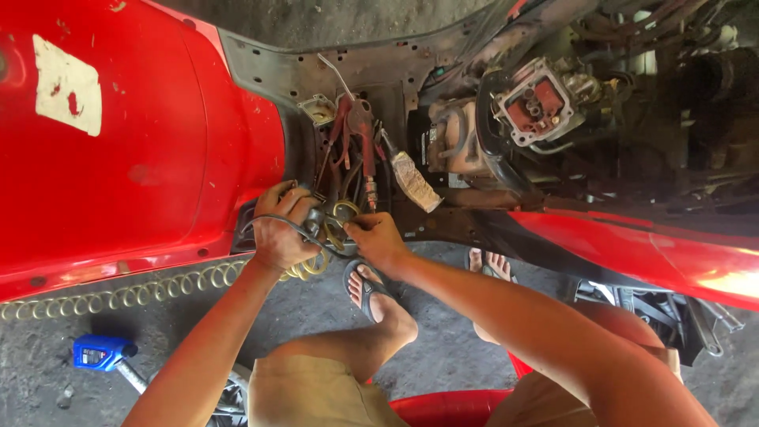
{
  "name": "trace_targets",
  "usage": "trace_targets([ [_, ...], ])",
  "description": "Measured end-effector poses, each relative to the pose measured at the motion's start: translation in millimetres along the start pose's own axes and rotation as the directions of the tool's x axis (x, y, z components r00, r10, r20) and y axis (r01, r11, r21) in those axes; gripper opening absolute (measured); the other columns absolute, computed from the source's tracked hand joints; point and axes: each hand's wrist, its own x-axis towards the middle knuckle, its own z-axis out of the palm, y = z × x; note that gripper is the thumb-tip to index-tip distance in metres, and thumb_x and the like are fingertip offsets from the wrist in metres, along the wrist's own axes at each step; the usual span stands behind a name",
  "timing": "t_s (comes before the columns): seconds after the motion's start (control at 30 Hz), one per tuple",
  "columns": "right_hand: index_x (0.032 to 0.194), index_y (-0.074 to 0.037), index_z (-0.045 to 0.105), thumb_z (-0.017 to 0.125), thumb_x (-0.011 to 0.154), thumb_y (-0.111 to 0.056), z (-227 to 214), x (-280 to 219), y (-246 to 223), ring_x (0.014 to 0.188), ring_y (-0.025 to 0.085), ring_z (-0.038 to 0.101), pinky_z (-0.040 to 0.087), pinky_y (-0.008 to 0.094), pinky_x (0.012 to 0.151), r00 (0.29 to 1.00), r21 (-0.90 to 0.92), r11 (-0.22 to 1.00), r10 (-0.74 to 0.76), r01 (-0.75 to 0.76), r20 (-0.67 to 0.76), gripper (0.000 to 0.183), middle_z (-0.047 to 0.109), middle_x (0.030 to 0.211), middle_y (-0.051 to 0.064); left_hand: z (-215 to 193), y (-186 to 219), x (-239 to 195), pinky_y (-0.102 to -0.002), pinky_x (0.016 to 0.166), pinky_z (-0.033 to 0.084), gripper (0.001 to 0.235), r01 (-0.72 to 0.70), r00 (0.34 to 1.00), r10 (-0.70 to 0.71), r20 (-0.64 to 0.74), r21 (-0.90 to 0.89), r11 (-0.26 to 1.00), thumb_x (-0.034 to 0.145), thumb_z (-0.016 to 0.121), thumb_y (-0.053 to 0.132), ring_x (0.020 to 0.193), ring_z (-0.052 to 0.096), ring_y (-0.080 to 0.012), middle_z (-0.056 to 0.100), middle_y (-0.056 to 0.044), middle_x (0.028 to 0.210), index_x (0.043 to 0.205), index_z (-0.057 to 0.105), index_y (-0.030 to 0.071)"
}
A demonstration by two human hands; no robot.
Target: The person holds a scooter carburetor and uses a screwdriver to adjust internal components. They then attach a fuel hose to the carburetor and continue to manipulate the assembly with the screwdriver.
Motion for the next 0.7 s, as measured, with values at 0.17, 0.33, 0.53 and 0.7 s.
trace_targets([
  [0.17, 0.1, 0.001, 0.076, 0.064, 0.098, -0.018, -4.8, 1.8, 8.5, 0.063, 0.005, 0.051, 0.043, 0.027, 0.054, 0.998, -0.038, 0.998, -0.059, 0.059, 0.015, 0.022, 0.062, 0.073, -0.004, 1.7, -0.2, 0.9, -0.05, 0.096, 0.051, 0.046, -0.008, 1.0, 0.008, -0.002, -0.003, 1.0, 0.057, 0.083, 0.021, 0.114, 0.06, -0.0385, 0.065, -0.008, 0.111, 0.1, 0.068, 0.011],
  [0.33, 0.099, 0.001, 0.075, 0.064, 0.099, -0.018, -6.9, 4.9, 10.9, 0.062, 0.004, 0.049, 0.042, 0.027, 0.052, 0.99, -0.051, 0.99, -0.133, 0.135, 0.049, 0.023, 0.06, 0.07, -0.005, 1.8, -1.4, 2.6, -0.051, 0.095, 0.051, 0.047, -0.01, 1.0, 0.01, 0.015, 0.0, 1.0, 0.057, 0.083, 0.021, 0.114, 0.06, -0.0387, 0.065, -0.007, 0.11, 0.1, 0.068, 0.011],
  [0.53, 0.097, 0.001, 0.074, 0.063, 0.099, -0.018, -5.8, 1.4, 3.0, 0.059, 0.004, 0.045, 0.037, 0.026, 0.05, 0.992, -0.016, 0.995, -0.094, 0.095, 0.082, 0.022, 0.056, 0.068, -0.006, -1.3, 0.2, 6.3, -0.051, 0.093, 0.051, 0.048, 0.002, 1.0, -0.002, 0.013, -0.004, 1.0, 0.056, 0.083, 0.021, 0.113, 0.06, -0.0389, 0.065, -0.008, 0.111, 0.1, 0.067, 0.012],
  [0.7, 0.095, 0.009, 0.07, 0.064, 0.102, -0.011, -12.6, 21.4, 36.1, 0.071, 0.005, 0.051, 0.044, 0.03, 0.058, 0.94, -0.143, 0.931, -0.322, 0.337, 0.114, 0.022, 0.06, 0.074, -0.003, -0.4, -1.4, 5.8, -0.051, 0.095, 0.052, 0.044, 0.003, 1.0, -0.003, -0.012, -0.02, 1.0, 0.059, 0.083, 0.018, 0.113, 0.061, -0.0393, 0.065, -0.007, 0.109, 0.1, 0.068, 0.012],
])
